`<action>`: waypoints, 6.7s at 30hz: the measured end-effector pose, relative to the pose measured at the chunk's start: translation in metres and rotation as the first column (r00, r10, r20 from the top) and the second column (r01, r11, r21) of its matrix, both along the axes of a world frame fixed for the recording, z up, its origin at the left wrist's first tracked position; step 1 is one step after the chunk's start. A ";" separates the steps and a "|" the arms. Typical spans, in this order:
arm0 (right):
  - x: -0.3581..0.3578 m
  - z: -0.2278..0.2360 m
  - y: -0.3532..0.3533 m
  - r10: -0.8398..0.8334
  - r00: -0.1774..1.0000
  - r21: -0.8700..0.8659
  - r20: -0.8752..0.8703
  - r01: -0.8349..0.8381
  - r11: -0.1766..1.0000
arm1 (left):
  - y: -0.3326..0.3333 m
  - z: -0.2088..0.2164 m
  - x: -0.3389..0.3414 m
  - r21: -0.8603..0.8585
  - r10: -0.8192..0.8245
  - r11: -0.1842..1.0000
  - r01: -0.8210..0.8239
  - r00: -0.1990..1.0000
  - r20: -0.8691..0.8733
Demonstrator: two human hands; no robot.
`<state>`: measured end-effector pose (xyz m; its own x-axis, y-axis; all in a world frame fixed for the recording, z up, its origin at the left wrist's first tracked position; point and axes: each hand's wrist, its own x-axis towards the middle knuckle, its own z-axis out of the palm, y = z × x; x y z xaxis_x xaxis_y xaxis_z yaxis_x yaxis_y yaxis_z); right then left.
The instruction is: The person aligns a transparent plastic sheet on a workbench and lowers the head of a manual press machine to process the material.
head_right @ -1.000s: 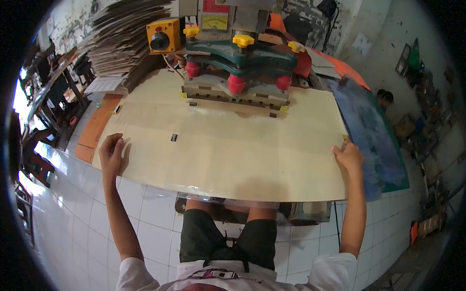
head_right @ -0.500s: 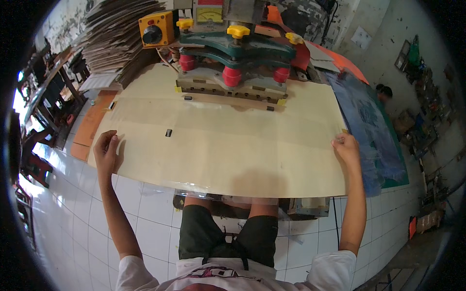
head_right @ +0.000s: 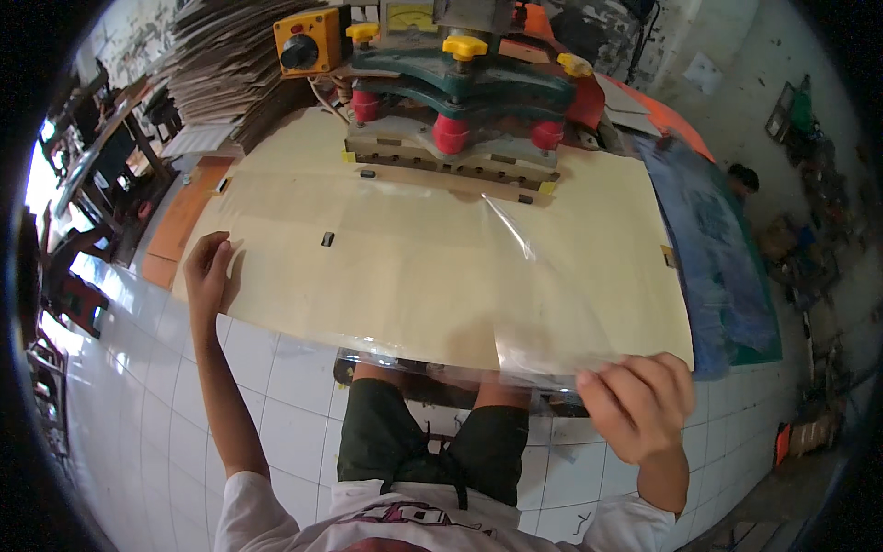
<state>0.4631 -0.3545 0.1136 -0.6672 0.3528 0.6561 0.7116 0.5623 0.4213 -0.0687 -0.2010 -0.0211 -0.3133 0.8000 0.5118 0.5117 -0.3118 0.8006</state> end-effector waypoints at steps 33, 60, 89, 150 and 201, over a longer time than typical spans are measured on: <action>0.114 -0.005 0.059 -0.651 0.661 -0.370 -0.372 0.538 0.758 | -0.003 -0.001 0.002 0.010 0.037 0.999 -0.036 0.997 -0.072; 0.046 -0.064 0.211 -0.451 0.892 -0.922 -0.019 0.159 0.352 | 0.001 -0.005 -0.004 0.015 0.001 1.000 0.000 0.997 -0.072; 0.006 -0.034 0.159 -0.402 0.882 -0.906 -0.245 -0.061 0.420 | -0.002 0.002 0.007 0.110 0.012 0.994 0.022 0.954 -0.299; 0.067 0.094 0.012 -0.320 0.642 -0.671 -0.696 -0.424 0.608 | -0.071 0.191 0.187 0.272 -0.500 0.786 0.556 0.829 -0.248; 0.044 0.057 0.054 -0.330 0.774 -0.536 -0.540 -0.014 0.844 | -0.036 0.146 0.151 0.058 -0.545 0.827 0.559 0.823 -0.159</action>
<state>0.5067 -0.3001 0.1703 -0.1061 0.7952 0.5970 0.8094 0.4178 -0.4126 0.0826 -0.2371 0.1253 0.2407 0.7623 0.6008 0.3265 -0.6465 0.6895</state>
